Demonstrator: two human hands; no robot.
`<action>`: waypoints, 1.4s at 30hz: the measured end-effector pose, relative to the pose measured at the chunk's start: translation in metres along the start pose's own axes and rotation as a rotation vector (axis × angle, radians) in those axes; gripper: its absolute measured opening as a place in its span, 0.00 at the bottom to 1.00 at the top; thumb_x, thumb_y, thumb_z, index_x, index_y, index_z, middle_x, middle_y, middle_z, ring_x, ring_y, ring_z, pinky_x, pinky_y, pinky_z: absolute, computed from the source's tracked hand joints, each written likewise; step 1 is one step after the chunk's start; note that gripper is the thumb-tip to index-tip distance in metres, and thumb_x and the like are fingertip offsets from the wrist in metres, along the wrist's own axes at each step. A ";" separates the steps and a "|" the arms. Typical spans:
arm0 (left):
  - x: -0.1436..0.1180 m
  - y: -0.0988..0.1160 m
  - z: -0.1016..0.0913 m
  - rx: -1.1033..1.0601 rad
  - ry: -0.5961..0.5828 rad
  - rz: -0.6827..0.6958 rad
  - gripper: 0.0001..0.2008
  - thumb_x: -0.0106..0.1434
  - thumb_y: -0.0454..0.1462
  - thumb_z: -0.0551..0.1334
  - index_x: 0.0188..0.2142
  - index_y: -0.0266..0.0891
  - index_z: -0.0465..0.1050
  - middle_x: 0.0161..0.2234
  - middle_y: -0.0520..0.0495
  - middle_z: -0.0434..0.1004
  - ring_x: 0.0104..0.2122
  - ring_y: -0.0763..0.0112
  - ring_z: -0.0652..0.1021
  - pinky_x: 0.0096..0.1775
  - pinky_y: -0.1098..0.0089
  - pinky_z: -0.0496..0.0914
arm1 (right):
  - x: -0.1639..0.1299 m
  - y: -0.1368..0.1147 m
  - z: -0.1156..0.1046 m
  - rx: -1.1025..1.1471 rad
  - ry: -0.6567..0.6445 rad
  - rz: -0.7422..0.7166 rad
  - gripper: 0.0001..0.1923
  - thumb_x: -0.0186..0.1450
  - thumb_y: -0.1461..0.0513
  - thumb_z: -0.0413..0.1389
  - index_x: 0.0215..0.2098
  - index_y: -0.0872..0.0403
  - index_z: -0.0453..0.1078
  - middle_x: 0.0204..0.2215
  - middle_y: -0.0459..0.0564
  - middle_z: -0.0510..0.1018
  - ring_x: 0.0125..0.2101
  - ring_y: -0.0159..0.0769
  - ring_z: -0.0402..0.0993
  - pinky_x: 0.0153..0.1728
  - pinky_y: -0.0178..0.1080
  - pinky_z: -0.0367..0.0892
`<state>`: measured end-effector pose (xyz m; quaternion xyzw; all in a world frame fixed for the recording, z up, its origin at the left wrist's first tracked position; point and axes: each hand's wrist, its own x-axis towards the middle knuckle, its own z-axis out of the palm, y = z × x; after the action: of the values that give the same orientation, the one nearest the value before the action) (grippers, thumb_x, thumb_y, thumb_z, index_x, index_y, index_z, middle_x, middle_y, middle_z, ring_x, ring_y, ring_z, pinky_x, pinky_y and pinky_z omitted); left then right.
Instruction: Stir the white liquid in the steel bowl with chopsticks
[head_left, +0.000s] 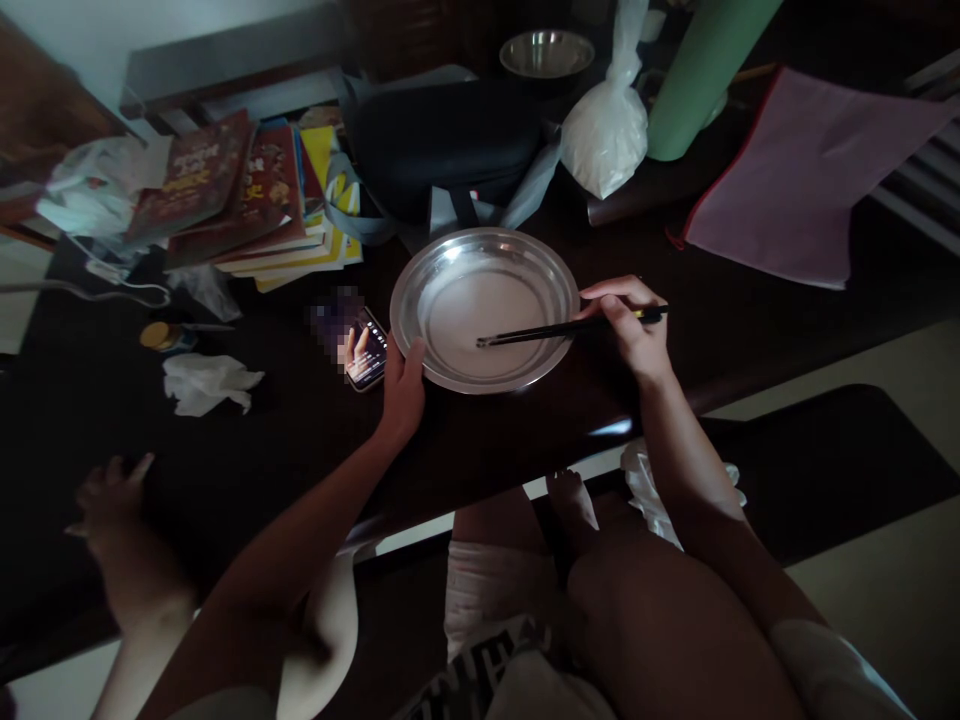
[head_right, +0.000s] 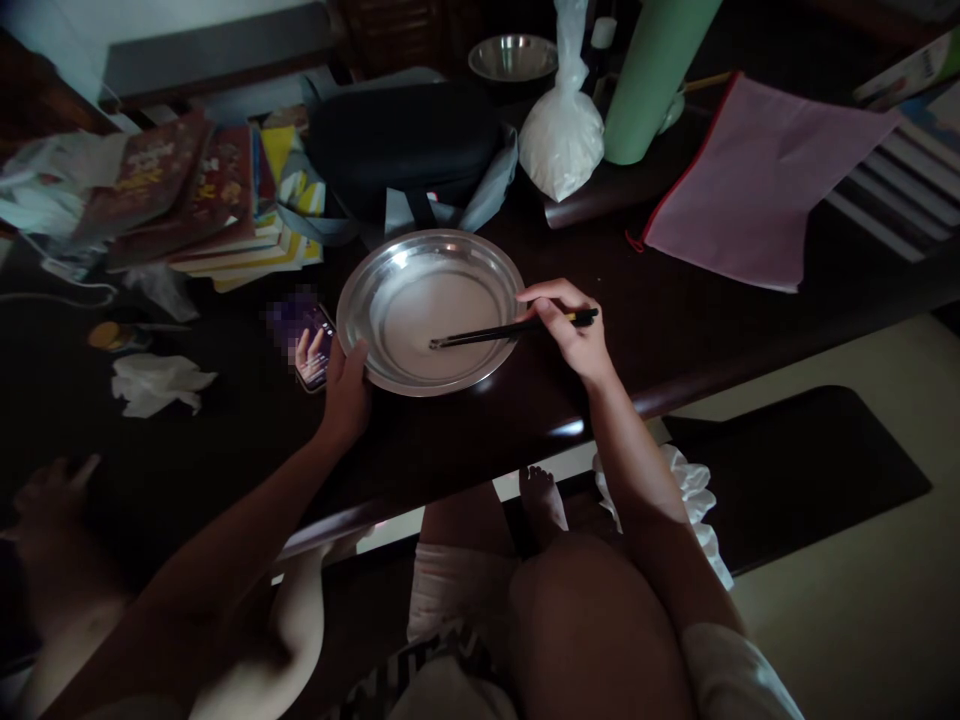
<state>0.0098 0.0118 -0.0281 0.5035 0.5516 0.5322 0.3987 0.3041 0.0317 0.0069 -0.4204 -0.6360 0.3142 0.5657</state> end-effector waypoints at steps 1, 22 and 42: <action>0.000 0.000 0.000 -0.001 -0.001 0.003 0.23 0.63 0.54 0.58 0.52 0.47 0.70 0.51 0.46 0.73 0.57 0.59 0.70 0.63 0.54 0.59 | 0.000 0.000 0.000 0.007 -0.031 0.006 0.11 0.66 0.52 0.55 0.40 0.47 0.77 0.30 0.43 0.81 0.31 0.32 0.81 0.35 0.37 0.76; 0.000 0.003 0.001 0.042 0.000 0.028 0.24 0.64 0.54 0.57 0.54 0.46 0.69 0.52 0.45 0.73 0.56 0.60 0.71 0.62 0.57 0.61 | 0.000 -0.002 0.001 -0.004 -0.042 -0.015 0.11 0.66 0.52 0.56 0.40 0.45 0.77 0.31 0.44 0.81 0.31 0.33 0.81 0.35 0.39 0.76; -0.001 0.005 0.001 0.053 0.005 0.023 0.22 0.64 0.53 0.57 0.52 0.46 0.69 0.52 0.46 0.73 0.56 0.60 0.71 0.63 0.57 0.60 | -0.001 -0.002 0.000 -0.023 -0.050 0.011 0.12 0.66 0.51 0.56 0.39 0.46 0.77 0.31 0.44 0.81 0.32 0.33 0.81 0.36 0.39 0.76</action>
<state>0.0116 0.0108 -0.0233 0.5186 0.5608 0.5233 0.3777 0.3040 0.0302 0.0085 -0.4226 -0.6512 0.3204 0.5428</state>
